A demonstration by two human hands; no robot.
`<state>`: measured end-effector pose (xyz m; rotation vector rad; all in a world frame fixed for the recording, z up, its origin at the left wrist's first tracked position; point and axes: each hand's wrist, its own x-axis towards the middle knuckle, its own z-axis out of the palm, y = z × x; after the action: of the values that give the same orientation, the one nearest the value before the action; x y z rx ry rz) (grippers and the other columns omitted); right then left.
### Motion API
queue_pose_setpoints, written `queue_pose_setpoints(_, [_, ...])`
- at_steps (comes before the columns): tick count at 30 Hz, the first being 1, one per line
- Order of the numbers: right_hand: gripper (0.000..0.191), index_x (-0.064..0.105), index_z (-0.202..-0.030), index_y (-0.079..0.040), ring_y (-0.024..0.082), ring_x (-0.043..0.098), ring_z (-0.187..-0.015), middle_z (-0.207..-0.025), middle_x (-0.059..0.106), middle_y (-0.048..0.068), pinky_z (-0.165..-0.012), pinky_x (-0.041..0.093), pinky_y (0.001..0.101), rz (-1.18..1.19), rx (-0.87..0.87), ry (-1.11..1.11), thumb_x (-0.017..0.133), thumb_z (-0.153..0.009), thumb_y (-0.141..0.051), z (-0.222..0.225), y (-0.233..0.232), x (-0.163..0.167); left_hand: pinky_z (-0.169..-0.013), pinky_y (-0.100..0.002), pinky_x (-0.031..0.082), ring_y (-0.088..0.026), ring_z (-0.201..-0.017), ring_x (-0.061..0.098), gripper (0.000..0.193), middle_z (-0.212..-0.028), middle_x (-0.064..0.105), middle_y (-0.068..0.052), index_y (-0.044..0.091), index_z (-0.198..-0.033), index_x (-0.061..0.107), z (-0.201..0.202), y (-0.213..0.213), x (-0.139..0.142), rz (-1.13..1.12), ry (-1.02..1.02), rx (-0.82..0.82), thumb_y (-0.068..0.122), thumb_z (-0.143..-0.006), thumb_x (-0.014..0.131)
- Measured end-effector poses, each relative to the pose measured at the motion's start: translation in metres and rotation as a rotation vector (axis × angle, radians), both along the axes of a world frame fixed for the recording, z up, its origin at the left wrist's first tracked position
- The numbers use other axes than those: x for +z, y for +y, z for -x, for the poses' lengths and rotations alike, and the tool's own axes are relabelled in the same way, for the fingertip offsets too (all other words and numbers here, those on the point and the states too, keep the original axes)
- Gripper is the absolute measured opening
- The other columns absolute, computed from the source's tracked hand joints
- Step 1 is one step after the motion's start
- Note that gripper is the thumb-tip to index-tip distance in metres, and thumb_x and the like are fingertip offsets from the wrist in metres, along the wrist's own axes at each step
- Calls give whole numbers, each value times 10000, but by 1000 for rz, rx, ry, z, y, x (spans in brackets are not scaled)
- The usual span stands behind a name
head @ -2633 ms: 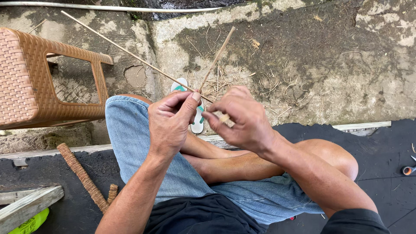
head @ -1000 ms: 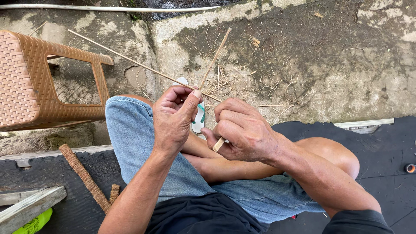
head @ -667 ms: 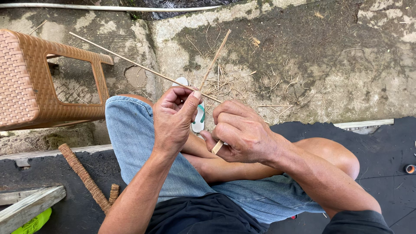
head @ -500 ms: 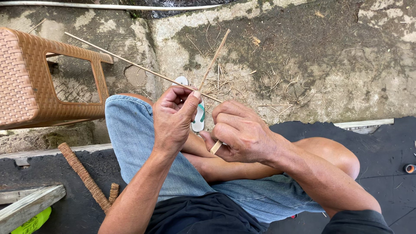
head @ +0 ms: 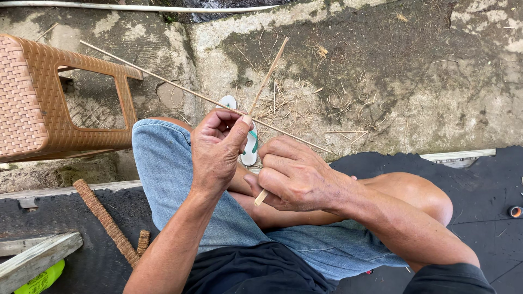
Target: The person sits on the ground assembling a frame from thin bamboo sticks, crossing two sticks and fitting a short wooden piece at the joint. They use a utility knife to cut notches and trim the sticks, then press and twist the pieces together to lock the crossed sticks in place.
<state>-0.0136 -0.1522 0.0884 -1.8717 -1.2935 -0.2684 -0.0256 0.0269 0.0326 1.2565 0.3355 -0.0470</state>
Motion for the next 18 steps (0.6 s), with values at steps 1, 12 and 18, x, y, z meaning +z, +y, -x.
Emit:
queue_pose_setpoints(1, [391,471,-709,-72,295,628,-863,-749,536,78,-727,531,416,2,-5,0,819,-887,-66,0,0,0,-530,-184,425,-30,-607,532,113,-846,709,-48,-9,-1009,660,0,0,0,-4,-3,-2,67,-961,728])
queue_pose_setpoints(12, [359,462,-734,-45,273,659,-864,-761,543,77,-702,538,385,-17,-24,66,775,-859,77,-9,-10,8,-527,-180,426,-24,-613,540,107,-809,704,-19,5,-973,687,1,-1,0,-62,-5,-38,91,-955,748])
queue_pose_setpoints(18, [324,466,-733,-62,224,691,-864,-772,595,63,-652,519,324,-57,-71,307,724,-846,99,-19,-28,20,-515,-182,416,-11,-615,531,115,-743,645,26,10,-964,716,7,-6,0,-82,40,-123,105,-937,774])
